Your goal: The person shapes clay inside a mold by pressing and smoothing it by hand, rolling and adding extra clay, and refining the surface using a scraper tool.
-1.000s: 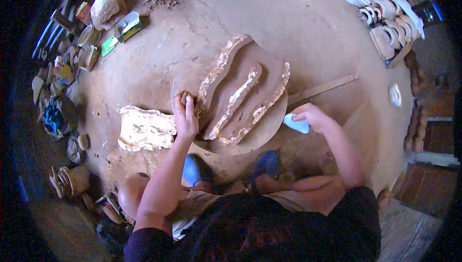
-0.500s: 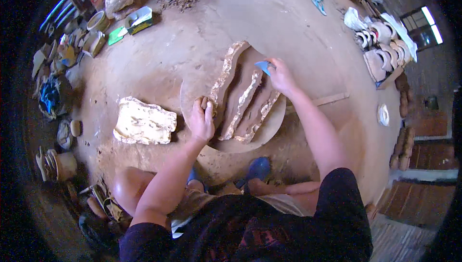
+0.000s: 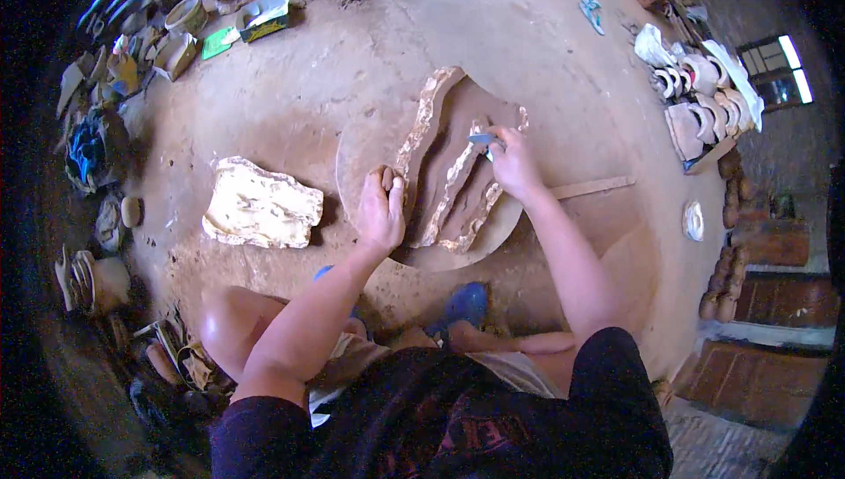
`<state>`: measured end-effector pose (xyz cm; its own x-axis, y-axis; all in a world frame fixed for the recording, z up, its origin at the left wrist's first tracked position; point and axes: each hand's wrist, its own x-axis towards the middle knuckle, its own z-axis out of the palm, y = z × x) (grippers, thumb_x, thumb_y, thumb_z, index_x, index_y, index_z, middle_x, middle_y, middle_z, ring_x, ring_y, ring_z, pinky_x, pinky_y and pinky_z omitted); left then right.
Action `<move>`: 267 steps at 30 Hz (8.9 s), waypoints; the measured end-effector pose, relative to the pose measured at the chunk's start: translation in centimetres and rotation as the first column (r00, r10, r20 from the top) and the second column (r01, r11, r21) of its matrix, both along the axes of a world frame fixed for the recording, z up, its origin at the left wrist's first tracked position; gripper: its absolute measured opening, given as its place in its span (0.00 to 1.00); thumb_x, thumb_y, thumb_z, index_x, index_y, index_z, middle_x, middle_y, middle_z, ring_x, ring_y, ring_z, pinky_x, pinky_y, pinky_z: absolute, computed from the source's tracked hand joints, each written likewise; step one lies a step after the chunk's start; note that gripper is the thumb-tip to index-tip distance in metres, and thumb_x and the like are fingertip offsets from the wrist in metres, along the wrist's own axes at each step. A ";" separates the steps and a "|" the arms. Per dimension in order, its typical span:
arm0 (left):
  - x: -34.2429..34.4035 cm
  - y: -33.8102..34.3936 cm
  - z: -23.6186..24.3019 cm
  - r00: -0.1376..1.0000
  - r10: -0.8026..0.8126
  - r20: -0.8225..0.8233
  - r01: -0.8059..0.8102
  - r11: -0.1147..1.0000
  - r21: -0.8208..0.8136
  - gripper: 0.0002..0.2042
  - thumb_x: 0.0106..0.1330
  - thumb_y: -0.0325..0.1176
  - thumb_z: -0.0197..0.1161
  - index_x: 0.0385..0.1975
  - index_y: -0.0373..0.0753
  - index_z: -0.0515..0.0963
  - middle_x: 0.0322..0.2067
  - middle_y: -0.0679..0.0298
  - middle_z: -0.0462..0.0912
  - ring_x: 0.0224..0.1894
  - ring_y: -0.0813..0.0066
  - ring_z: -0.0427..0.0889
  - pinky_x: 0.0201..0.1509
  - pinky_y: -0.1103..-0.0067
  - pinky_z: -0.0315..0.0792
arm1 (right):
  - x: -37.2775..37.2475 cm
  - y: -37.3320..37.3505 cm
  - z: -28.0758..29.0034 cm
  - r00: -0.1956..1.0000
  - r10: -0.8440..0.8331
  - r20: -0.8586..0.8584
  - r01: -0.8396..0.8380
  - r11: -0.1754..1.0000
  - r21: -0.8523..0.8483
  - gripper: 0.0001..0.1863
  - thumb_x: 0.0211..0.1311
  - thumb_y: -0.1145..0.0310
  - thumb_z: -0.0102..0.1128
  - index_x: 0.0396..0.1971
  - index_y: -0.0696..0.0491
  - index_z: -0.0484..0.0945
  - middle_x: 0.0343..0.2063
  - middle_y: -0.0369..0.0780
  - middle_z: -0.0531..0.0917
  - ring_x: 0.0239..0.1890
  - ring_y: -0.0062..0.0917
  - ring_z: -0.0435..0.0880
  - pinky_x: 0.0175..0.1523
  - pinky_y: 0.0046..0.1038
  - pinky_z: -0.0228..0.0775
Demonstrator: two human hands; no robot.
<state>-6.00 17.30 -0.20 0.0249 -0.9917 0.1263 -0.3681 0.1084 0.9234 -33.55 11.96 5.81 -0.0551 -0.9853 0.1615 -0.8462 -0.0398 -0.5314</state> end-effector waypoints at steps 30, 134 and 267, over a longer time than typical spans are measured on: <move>-0.3 0.8 -0.2 1.000 0.008 -0.004 -0.008 1.000 -0.003 0.24 0.80 0.45 0.49 0.62 0.28 0.66 0.54 0.39 0.76 0.59 0.42 0.75 0.64 0.61 0.68 | 5.1 6.2 2.0 0.998 0.044 -0.049 -0.044 0.999 0.001 0.13 0.64 0.79 0.57 0.47 0.55 0.84 0.40 0.47 0.83 0.43 0.44 0.84 0.50 0.39 0.76; -0.2 -1.7 -0.4 0.993 0.051 -0.107 -0.041 0.995 0.092 0.20 0.68 0.46 0.72 0.38 0.30 0.82 0.27 0.59 0.83 0.31 0.70 0.81 0.41 0.72 0.76 | 3.8 8.7 5.0 0.892 0.339 -0.298 -0.076 0.764 0.640 0.19 0.69 0.58 0.48 0.41 0.53 0.87 0.37 0.54 0.87 0.42 0.53 0.86 0.52 0.51 0.76; 2.1 -0.5 4.4 0.991 -0.022 0.135 0.060 0.957 -0.285 0.17 0.76 0.41 0.59 0.51 0.32 0.74 0.42 0.43 0.79 0.46 0.41 0.79 0.52 0.58 0.72 | 9.5 15.7 7.3 0.892 -0.168 0.419 -0.116 0.812 0.572 0.28 0.64 0.67 0.66 0.61 0.65 0.76 0.52 0.45 0.84 0.55 0.26 0.81 0.59 0.31 0.74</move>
